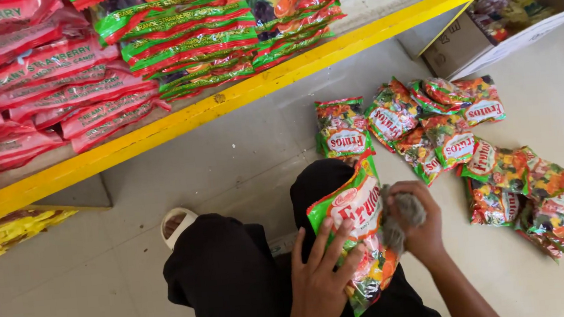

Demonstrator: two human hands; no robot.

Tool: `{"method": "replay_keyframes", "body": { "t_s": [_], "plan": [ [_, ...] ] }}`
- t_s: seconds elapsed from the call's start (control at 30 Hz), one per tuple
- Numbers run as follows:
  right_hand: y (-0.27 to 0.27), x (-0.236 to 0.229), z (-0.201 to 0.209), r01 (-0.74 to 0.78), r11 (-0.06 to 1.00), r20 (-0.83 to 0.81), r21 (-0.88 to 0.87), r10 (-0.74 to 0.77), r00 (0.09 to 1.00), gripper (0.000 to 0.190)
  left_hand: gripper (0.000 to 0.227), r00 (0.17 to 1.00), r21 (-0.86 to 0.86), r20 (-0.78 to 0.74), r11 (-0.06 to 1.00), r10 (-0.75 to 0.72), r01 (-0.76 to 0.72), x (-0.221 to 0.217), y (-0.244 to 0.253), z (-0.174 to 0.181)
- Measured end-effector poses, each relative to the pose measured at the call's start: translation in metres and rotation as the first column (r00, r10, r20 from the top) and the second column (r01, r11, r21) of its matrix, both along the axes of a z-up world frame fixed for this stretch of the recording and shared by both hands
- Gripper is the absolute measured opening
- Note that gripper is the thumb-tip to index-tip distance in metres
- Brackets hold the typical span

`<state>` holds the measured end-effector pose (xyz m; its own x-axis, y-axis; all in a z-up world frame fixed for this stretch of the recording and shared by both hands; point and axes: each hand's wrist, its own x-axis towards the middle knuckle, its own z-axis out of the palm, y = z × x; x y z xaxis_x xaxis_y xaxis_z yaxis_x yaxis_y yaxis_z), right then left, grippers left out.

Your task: Wiping down bags of candy with a cloth in a grocery store aisle

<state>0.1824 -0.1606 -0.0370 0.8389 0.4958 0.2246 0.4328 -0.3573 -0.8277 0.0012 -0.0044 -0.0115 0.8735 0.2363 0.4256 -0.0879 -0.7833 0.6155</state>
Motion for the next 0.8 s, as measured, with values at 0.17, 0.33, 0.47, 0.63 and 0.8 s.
{"method": "replay_keyframes", "body": {
  "t_s": [0.17,0.33,0.47,0.63,0.8],
  "plan": [
    [-0.040,0.008,-0.009,0.322,0.947,-0.208,-0.008,-0.317,0.925,0.018,0.032,0.991,-0.008,0.012,0.992,0.130,-0.129,-0.004,-0.003,-0.016],
    [-0.033,-0.012,0.029,0.274,0.960,-0.099,0.061,-0.267,0.958,0.011,0.032,0.981,-0.036,0.068,0.983,0.183,-0.181,0.000,0.002,-0.012],
    [-0.007,-0.046,0.069,-0.237,0.960,0.159,0.147,0.213,0.964,0.012,0.030,0.983,-0.043,0.063,0.984,0.174,-0.171,-0.001,0.001,-0.010],
    [0.009,-0.062,0.050,-0.534,0.840,0.256,-0.093,0.539,0.803,0.030,0.046,0.991,-0.040,0.026,0.991,0.132,-0.131,-0.005,0.002,-0.017],
    [0.001,-0.016,0.026,-0.229,0.972,0.135,-0.051,0.234,0.963,0.037,0.033,0.979,-0.012,0.050,0.980,0.197,-0.197,0.000,0.002,-0.009]
  ]
}}
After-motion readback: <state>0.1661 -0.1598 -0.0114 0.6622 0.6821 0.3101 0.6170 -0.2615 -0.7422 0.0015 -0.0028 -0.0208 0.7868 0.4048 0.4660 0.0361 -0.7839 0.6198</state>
